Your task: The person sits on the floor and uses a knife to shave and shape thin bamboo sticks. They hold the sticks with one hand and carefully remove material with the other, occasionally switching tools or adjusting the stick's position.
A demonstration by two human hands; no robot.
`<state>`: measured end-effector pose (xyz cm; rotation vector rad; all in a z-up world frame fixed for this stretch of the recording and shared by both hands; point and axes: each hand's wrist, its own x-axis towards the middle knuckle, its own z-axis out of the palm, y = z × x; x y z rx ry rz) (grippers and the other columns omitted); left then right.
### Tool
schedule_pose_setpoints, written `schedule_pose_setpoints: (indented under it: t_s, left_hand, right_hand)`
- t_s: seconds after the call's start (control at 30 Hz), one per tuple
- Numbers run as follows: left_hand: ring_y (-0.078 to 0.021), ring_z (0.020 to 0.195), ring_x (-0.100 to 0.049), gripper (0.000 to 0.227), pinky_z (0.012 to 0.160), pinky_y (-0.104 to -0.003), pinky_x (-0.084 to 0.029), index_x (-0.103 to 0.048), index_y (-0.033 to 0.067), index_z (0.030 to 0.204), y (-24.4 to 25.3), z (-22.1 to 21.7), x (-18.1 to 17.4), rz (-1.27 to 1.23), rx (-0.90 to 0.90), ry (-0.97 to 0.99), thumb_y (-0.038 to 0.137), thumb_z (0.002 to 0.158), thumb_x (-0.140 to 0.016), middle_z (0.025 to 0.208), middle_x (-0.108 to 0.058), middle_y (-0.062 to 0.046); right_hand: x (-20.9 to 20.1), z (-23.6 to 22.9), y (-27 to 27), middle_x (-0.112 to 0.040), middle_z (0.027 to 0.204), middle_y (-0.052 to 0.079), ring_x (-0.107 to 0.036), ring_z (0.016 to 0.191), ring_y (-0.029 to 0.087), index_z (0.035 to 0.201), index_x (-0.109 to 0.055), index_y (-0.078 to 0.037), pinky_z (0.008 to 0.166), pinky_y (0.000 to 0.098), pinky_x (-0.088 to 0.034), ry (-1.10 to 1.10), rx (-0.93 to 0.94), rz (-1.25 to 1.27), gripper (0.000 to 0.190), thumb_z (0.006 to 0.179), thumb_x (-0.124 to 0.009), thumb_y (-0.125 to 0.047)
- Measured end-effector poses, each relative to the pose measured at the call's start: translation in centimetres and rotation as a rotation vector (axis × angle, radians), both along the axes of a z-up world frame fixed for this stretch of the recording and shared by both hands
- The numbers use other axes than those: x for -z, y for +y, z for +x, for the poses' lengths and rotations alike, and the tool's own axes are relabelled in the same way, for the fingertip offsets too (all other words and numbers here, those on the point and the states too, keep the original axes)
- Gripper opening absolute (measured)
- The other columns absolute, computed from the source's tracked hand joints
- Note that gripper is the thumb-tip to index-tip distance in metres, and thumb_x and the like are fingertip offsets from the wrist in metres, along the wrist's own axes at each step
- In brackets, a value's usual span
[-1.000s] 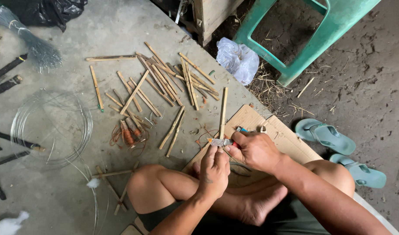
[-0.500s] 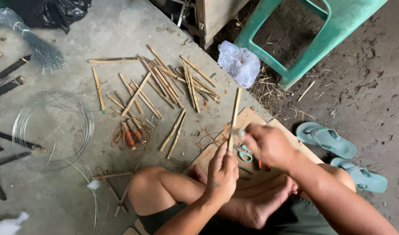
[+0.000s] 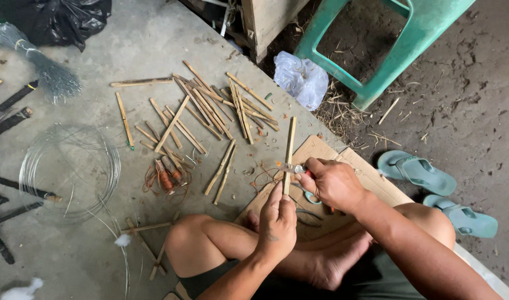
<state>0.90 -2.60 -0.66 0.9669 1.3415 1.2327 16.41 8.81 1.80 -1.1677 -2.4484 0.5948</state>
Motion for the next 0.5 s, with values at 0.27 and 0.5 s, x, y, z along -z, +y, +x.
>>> schedule_pose_setpoints:
  t_s: [0.27,0.5]
  left_hand:
    - [-0.0085,0.076,-0.056,0.039,0.066,-0.025,-0.049,-0.040,-0.0011,0.150,-3.0,2.2,-2.2,0.478,-0.038,0.393,0.016,0.116,-0.045,0.091,-0.055,-0.003]
    - [-0.0032,0.054,-0.037,0.032,0.045,-0.021,-0.032,-0.055,0.0052,0.137,-0.4,1.3,-1.8,-0.084,-0.004,-0.464,0.014,0.108,-0.044,0.068,-0.043,0.006]
  right_hand:
    - [2.7,3.5,6.4,-0.071,0.080,0.023,-0.069,0.074,0.045,0.113,-0.065,-0.010,0.069,0.0536,-0.054,-0.100,0.328,-0.152,0.044,0.099,-0.050,-0.050]
    - [2.8,5.5,9.1,-0.064,0.077,0.030,-0.063,0.076,0.049,0.097,-0.063,-0.001,0.071,0.0541,-0.050,-0.072,0.515,-0.199,0.050,0.109,-0.049,-0.048]
